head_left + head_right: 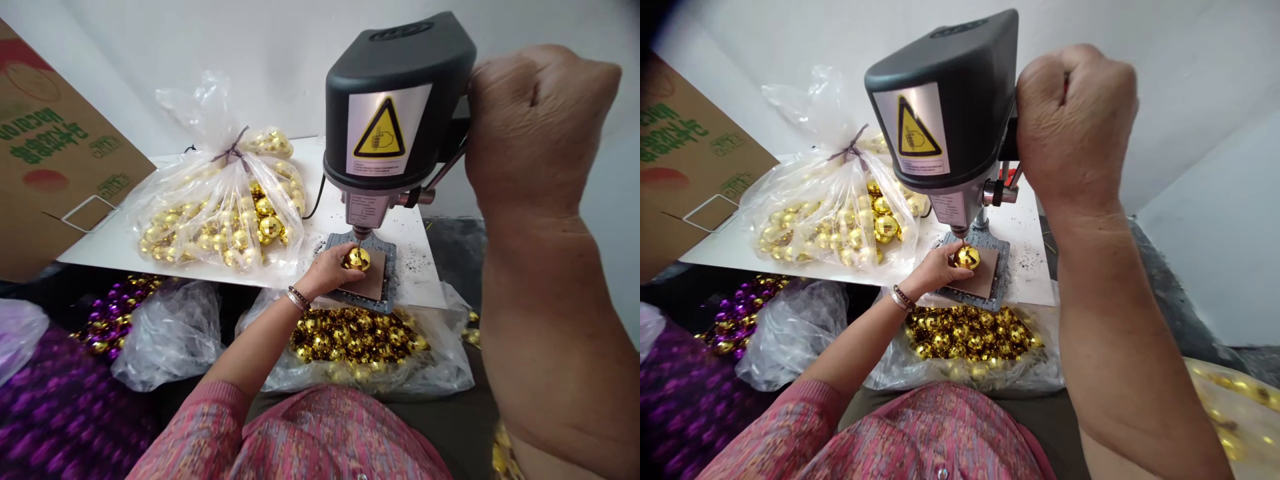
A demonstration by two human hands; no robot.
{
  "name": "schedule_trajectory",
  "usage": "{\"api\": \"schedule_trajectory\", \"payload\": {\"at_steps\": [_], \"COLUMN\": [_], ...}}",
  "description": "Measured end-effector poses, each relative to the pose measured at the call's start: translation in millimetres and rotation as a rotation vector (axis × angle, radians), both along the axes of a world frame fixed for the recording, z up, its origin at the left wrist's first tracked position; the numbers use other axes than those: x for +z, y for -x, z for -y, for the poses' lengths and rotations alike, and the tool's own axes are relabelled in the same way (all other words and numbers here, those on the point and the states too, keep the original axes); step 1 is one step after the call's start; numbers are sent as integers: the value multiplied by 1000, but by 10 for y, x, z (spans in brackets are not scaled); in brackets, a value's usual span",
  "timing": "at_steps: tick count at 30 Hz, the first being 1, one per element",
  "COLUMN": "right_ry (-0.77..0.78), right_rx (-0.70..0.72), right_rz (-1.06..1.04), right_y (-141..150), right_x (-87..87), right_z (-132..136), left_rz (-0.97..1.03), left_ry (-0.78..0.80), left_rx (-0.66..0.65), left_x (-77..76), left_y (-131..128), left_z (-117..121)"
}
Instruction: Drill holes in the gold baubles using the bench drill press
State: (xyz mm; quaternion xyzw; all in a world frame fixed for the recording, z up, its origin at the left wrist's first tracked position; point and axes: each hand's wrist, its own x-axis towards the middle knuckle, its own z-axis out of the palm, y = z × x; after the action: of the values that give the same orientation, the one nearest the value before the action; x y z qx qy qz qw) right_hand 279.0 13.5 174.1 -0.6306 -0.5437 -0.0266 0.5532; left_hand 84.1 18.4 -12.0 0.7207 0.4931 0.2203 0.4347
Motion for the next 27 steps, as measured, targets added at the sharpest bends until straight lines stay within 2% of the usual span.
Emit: {"api": "schedule_trajectory", "payload": {"at_steps": [4, 7, 14, 17, 22, 27], "right_ry": [-97, -145, -392, -384, -386, -361], "right_rx": [60, 40, 22, -20, -14, -8], "right_rz": [32, 85, 399, 462, 556, 543], "right_y": [-21, -4, 41, 43, 74, 112], "right_x": [-68, -162, -556, -667, -764, -853], "right_z": [27, 144, 522, 599, 679, 725], "left_rz": [2, 9, -8, -9, -21, -6], "left_ry": [-10, -5, -32, -39, -41, -64], "left_rx": [-8, -12, 10, 1, -2, -18], "left_x": [-76, -112, -104, -87, -78, -88], "left_y": [-15, -10, -8, -11, -13, -3], "left_z": [13, 17, 33, 47, 53, 40]}}
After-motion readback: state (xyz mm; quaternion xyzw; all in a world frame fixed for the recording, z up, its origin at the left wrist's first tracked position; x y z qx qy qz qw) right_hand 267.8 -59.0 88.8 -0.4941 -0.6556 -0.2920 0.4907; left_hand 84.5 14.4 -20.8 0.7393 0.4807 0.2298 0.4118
